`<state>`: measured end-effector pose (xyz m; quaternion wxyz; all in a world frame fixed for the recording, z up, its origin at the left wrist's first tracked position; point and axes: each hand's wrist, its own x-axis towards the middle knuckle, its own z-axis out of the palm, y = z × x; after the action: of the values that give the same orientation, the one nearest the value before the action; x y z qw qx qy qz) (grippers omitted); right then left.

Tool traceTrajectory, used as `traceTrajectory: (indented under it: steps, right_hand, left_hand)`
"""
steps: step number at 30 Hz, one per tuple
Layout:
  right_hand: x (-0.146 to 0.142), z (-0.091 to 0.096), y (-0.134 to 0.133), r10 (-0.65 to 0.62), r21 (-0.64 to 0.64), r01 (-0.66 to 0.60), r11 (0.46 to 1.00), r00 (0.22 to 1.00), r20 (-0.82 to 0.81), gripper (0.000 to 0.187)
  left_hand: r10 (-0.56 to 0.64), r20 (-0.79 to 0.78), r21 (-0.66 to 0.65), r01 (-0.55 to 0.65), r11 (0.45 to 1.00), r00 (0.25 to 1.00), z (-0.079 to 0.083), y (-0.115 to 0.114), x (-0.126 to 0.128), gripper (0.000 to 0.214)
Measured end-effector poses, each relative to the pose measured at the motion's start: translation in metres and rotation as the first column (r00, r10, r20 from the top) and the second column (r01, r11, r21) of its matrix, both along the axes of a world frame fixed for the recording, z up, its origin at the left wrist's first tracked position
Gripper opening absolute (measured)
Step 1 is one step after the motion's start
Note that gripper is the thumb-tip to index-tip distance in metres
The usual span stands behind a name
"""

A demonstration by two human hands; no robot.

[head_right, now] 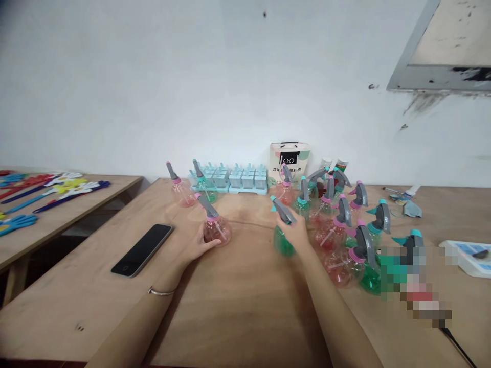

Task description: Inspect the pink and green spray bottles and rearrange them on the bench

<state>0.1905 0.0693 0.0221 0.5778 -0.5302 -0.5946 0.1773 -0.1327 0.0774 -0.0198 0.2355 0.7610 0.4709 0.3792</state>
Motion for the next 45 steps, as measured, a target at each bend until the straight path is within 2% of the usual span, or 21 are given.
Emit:
traceTrajectory:
  steps: [2,5,11,15,17,19,20,22,24,25,26,28,29,30,32,34,37,39,41,43,45]
  right_hand:
    - [0.013,-0.004,0.001,-0.155,0.051,0.157,0.986,0.987,-0.046,0.033]
    - [0.031,-0.011,0.001,-0.334,0.117,0.342,0.932,0.939,-0.086,0.036]
    - [0.051,-0.022,-0.003,-0.515,0.237,0.519,0.822,0.853,-0.08,0.036]
    - [0.052,-0.03,0.001,-0.538,0.304,0.55,0.778,0.833,-0.129,0.039]
    - [0.05,-0.031,0.003,-0.517,0.332,0.534,0.778,0.844,-0.144,0.043]
    - [0.05,-0.032,0.001,-0.47,0.38,0.493,0.783,0.868,-0.159,0.05]
    - [0.05,-0.034,-0.002,-0.46,0.424,0.483,0.766,0.873,-0.163,0.055]
    - [0.051,-0.04,-0.011,-0.493,0.527,0.495,0.691,0.856,-0.157,0.06]
    - [0.047,-0.05,-0.022,-0.533,0.612,0.485,0.625,0.838,-0.12,0.057]
    - [0.043,-0.055,-0.028,-0.535,0.636,0.463,0.617,0.84,-0.093,0.054]
    - [0.036,-0.058,-0.034,-0.502,0.644,0.409,0.646,0.864,-0.044,0.051]
    - [0.015,-0.059,-0.043,-0.384,0.613,0.264,0.745,0.921,0.07,0.042]
    - [0.001,-0.056,-0.045,-0.244,0.551,0.121,0.826,0.957,0.157,0.036]
    - [-0.013,-0.05,-0.045,-0.067,0.434,-0.04,0.9,0.971,0.228,0.032]
    - [-0.039,-0.034,-0.039,0.187,0.228,-0.245,0.942,0.95,0.25,0.034]
    - [-0.059,-0.019,-0.029,0.374,0.073,-0.393,0.917,0.908,0.19,0.053]
    - [-0.073,-0.009,-0.014,0.59,-0.053,-0.588,0.807,0.805,0.059,0.079]
    - [-0.075,-0.011,-0.009,0.701,-0.109,-0.696,0.709,0.713,0.004,0.079]
    - [-0.075,-0.015,-0.009,0.764,-0.148,-0.758,0.635,0.645,-0.021,0.071]
    - [-0.074,-0.019,-0.01,0.778,-0.159,-0.772,0.616,0.627,-0.033,0.063]
    - [-0.072,-0.019,-0.009,0.752,-0.15,-0.748,0.646,0.658,-0.042,0.058]
  left_hand:
    - [-0.006,-0.018,0.001,0.006,1.0,1.0,0.001,0.0,-0.001,0.063]
    - [-0.01,-0.039,0.004,0.01,1.0,0.999,-0.002,0.001,-0.002,0.065]
    - [-0.023,0.107,-0.051,0.029,0.998,0.994,-0.015,0.006,0.0,0.07]
    - [-0.018,0.015,-0.006,0.019,1.0,1.0,-0.01,0.005,-0.001,0.068]
    - [-0.007,-0.029,0.031,0.008,0.999,1.0,-0.006,0.004,-0.001,0.065]
    - [-0.007,0.0,0.031,0.007,0.999,1.0,-0.004,0.003,-0.001,0.064]
    - [-0.012,0.03,0.013,0.011,1.0,0.999,-0.005,0.003,-0.001,0.065]
    - [-0.01,0.088,-0.037,0.014,0.999,0.996,-0.01,0.004,-0.001,0.069]
    - [-0.012,0.148,-0.085,0.025,0.996,0.989,-0.017,0.006,0.0,0.074]
    - [-0.014,0.179,-0.099,0.032,0.995,0.984,-0.021,0.007,0.002,0.076]
    - [-0.012,0.209,-0.107,0.035,0.994,0.978,-0.025,0.008,0.004,0.078]
    - [0.0,0.267,-0.109,0.031,0.994,0.964,-0.03,0.008,0.011,0.078]
    - [0.013,0.294,-0.105,0.019,0.994,0.956,-0.032,0.008,0.016,0.078]
    - [0.025,0.319,-0.102,0.008,0.995,0.948,-0.034,0.006,0.022,0.077]
    - [0.008,0.359,-0.096,0.029,0.995,0.933,-0.038,0.002,0.033,0.076]
    - [-0.076,0.374,-0.088,0.116,0.989,0.924,-0.042,-0.005,0.044,0.076]
    - [-0.269,0.352,-0.076,0.314,0.947,0.897,-0.048,-0.017,0.057,0.084]
    - [-0.369,0.339,-0.069,0.414,0.907,0.865,-0.051,-0.024,0.063,0.091]
    - [-0.421,0.32,-0.063,0.462,0.884,0.849,-0.053,-0.03,0.066,0.094]
    - [-0.442,0.29,-0.058,0.477,0.877,0.849,-0.054,-0.032,0.067,0.094]
    - [-0.439,0.295,-0.062,0.476,0.877,0.849,-0.052,-0.028,0.064,0.088]
